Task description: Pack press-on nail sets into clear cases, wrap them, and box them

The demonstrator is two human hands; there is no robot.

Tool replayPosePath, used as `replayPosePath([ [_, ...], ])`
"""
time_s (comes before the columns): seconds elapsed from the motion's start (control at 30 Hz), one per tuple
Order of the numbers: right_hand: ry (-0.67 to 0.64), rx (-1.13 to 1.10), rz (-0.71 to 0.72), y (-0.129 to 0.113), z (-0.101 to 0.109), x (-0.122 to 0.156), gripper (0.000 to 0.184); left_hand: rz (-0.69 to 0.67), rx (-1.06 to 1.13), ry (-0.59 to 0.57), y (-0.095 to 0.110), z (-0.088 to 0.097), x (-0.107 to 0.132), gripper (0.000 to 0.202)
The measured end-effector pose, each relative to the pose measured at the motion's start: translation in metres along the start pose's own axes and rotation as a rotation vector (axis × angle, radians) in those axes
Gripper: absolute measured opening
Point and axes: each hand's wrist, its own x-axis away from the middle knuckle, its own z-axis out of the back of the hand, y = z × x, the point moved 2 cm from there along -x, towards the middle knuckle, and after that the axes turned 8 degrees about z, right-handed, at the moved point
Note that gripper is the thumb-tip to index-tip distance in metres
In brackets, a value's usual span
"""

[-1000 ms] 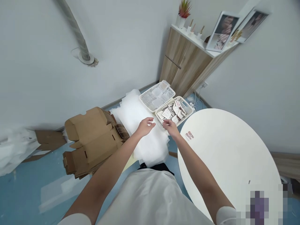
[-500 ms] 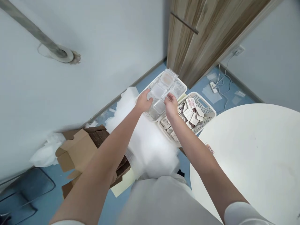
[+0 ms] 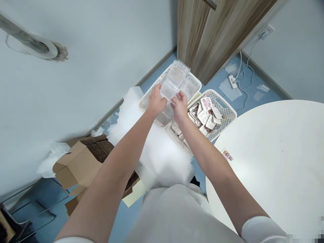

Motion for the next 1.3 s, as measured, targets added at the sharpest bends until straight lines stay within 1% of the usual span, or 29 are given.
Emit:
replayPosePath([
  [0.1, -0.001, 0.025, 0.033, -0.017, 0.008, 0.018, 0.067, -0.036, 0.028, -0.006, 0.018, 0.002, 0.019, 0.055],
  [0.17, 0.023, 0.049, 0.042, -0.030, 0.013, 0.037, 0.065, -0.046, 0.057, -0.014, 0.034, 0.005, 0.039, 0.054],
  [0.23, 0.036, 0.080, 0.045, -0.042, 0.018, 0.061, 0.057, -0.030, 0.089, -0.019, 0.049, 0.009, 0.065, 0.050],
  [0.33, -0.007, 0.135, 0.057, -0.056, 0.028, 0.106, 0.039, 0.017, 0.164, 0.003, 0.067, 0.017, 0.110, 0.046],
  [0.4, -0.038, 0.158, 0.059, -0.062, 0.039, 0.141, 0.032, 0.057, 0.231, 0.019, 0.071, 0.024, 0.144, 0.048],
  [0.47, -0.060, 0.151, 0.046, -0.067, 0.052, 0.177, 0.032, 0.110, 0.310, 0.016, 0.069, 0.030, 0.178, 0.051],
  [0.57, -0.083, 0.084, 0.000, -0.074, 0.074, 0.232, 0.035, 0.235, 0.456, -0.027, 0.059, 0.034, 0.229, 0.052],
  [0.6, -0.069, 0.063, -0.009, -0.076, 0.081, 0.249, 0.037, 0.299, 0.510, -0.074, 0.055, 0.033, 0.245, 0.050],
  [0.63, -0.040, 0.038, -0.020, -0.078, 0.089, 0.266, 0.041, 0.367, 0.560, -0.159, 0.052, 0.030, 0.260, 0.046],
  [0.67, -0.016, 0.015, -0.030, -0.080, 0.096, 0.281, 0.043, 0.420, 0.613, -0.268, 0.052, 0.026, 0.275, 0.044],
  [0.7, 0.000, -0.005, -0.035, -0.081, 0.102, 0.296, 0.043, 0.453, 0.656, -0.376, 0.053, 0.021, 0.289, 0.045],
  [0.73, 0.023, -0.021, -0.030, -0.082, 0.109, 0.309, 0.043, 0.467, 0.683, -0.463, 0.055, 0.016, 0.301, 0.046],
  [0.8, 0.059, -0.039, -0.014, -0.084, 0.121, 0.331, 0.041, 0.461, 0.699, -0.581, 0.064, 0.006, 0.321, 0.048],
  [0.9, 0.103, -0.010, 0.023, -0.087, 0.143, 0.357, 0.039, 0.437, 0.664, -0.651, 0.080, -0.010, 0.342, 0.044],
  [1.0, 0.173, 0.055, 0.069, -0.092, 0.167, 0.376, 0.040, 0.437, 0.556, -0.697, 0.091, -0.027, 0.356, 0.037],
  [1.13, 0.285, 0.046, 0.131, -0.101, 0.199, 0.399, 0.040, 0.405, 0.416, -0.812, 0.103, -0.051, 0.372, 0.037],
  [1.23, 0.386, 0.040, 0.189, -0.108, 0.223, 0.414, 0.037, 0.375, 0.329, -0.865, 0.111, -0.075, 0.384, 0.037],
  [1.3, 0.445, 0.045, 0.218, -0.113, 0.242, 0.423, 0.033, 0.374, 0.303, -0.877, 0.116, -0.096, 0.393, 0.037],
])
